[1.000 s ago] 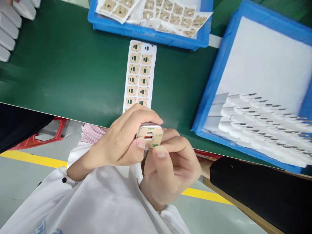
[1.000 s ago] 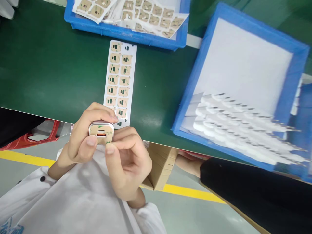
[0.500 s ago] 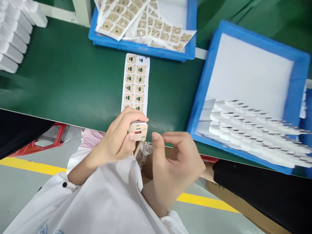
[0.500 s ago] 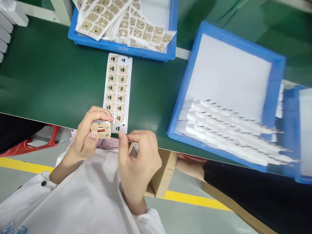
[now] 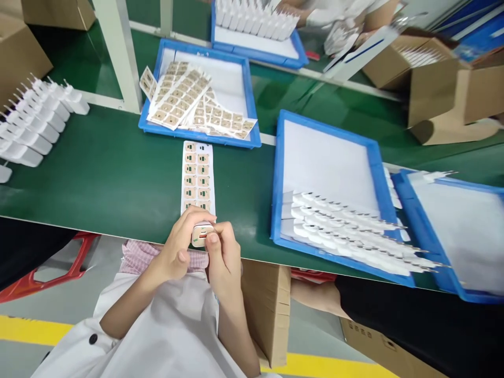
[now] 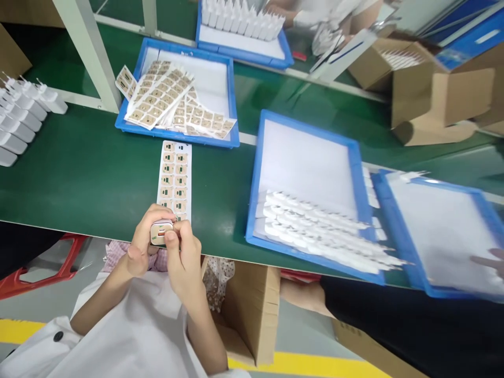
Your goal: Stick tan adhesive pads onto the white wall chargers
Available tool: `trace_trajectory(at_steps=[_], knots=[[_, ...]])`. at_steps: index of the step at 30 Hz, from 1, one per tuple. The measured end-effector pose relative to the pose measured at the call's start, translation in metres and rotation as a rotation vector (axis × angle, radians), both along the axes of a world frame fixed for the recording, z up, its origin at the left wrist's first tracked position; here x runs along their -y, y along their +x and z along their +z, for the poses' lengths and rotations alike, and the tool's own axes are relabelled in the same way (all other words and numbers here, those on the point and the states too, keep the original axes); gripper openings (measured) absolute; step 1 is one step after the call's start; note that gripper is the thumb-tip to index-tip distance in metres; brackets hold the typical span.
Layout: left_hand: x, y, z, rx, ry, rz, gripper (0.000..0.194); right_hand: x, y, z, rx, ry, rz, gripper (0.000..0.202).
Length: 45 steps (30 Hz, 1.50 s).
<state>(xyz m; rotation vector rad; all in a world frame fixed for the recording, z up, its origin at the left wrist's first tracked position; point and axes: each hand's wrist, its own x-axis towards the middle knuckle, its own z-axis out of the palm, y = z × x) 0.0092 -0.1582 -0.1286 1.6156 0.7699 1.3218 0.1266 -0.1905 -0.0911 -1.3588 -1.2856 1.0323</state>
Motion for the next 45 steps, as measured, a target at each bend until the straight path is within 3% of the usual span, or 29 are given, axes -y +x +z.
trace_trajectory(at_steps=[7,13,21,26,28,31,34,41,45], knots=[[-0.003,-0.001,-0.003,-0.134,0.135,0.03,0.089,-0.009,-0.002,0.005,0.058,-0.065,-0.025,0.044],[-0.003,-0.002,-0.016,-0.065,0.007,0.029,0.087,-0.017,-0.004,-0.006,-0.12,-0.13,0.003,0.047],[-0.01,-0.001,-0.026,-0.161,0.315,0.096,0.088,-0.022,-0.006,-0.003,0.0,-0.168,-0.061,0.046],[-0.015,-0.001,-0.031,-0.154,0.336,0.152,0.083,-0.032,-0.005,-0.009,-0.277,-0.108,-0.052,0.052],[-0.014,0.0,-0.029,-0.175,0.286,0.226,0.07,-0.035,-0.007,-0.017,-0.349,-0.114,-0.051,0.057],[-0.01,0.004,-0.022,-0.112,0.103,0.372,0.03,-0.033,-0.012,-0.03,-0.458,-0.143,-0.039,0.063],[-0.007,0.009,-0.016,0.021,-0.113,0.435,0.027,-0.026,-0.016,-0.04,-0.59,-0.186,-0.015,0.064],[-0.005,0.021,-0.025,0.295,-0.467,0.2,0.037,-0.012,-0.006,-0.043,-0.942,-0.277,-0.06,0.065],[-0.001,0.032,-0.017,0.293,-0.454,0.052,0.039,-0.005,0.009,-0.033,-1.076,-0.226,-0.058,0.061]])
